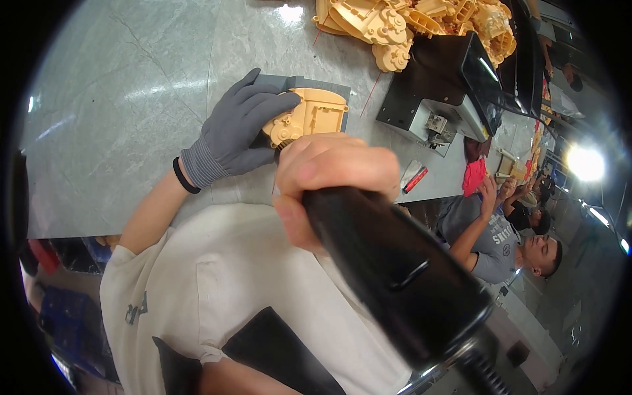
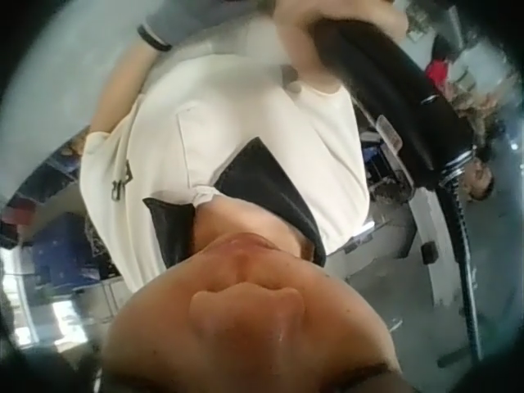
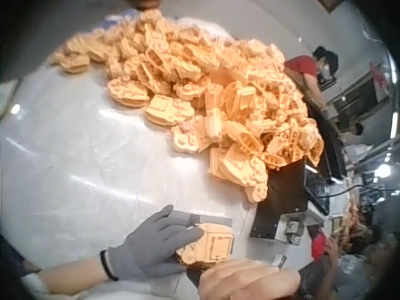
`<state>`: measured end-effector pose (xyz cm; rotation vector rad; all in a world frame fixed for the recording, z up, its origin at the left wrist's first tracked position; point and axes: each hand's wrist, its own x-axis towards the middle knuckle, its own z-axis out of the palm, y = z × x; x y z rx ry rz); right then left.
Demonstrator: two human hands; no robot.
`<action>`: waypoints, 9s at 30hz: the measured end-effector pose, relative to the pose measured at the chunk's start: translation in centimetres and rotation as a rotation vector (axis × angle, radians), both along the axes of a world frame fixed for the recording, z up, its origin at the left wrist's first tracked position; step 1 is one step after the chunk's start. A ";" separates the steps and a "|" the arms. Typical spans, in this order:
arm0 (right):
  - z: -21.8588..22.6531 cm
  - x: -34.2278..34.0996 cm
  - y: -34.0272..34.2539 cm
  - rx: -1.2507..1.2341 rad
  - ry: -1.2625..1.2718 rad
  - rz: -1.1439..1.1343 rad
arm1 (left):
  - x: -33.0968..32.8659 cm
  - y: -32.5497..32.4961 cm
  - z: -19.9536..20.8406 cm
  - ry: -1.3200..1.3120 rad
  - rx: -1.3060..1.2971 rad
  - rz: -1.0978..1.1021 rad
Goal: The person assembles a toy tank by attaching yellow plastic parts to a toy tank chassis with screws, using an electric screwdriver.
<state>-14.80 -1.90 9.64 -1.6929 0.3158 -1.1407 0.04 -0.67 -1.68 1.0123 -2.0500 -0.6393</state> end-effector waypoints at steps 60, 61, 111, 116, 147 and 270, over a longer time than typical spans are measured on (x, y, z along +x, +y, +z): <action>0.5 -13.7 0.6 0.145 -0.179 -1.050 | -1.3 -0.8 1.1 -0.008 0.051 0.017; 0.8 -12.6 1.5 0.068 -0.178 -1.012 | -1.2 -0.4 1.2 0.014 0.062 -0.005; 3.0 -6.7 2.3 0.008 -0.304 -0.736 | -1.4 0.1 1.7 0.024 0.062 0.015; 2.2 -2.6 -0.5 0.173 -0.162 -0.737 | -1.3 0.0 2.0 -0.016 0.160 -0.013; 0.1 0.3 -2.9 0.292 -0.039 -0.604 | -0.9 -0.5 3.2 0.000 0.215 -0.071; -3.3 -12.1 1.3 0.356 -0.531 -1.055 | 25.4 36.8 -10.0 0.093 0.197 2.207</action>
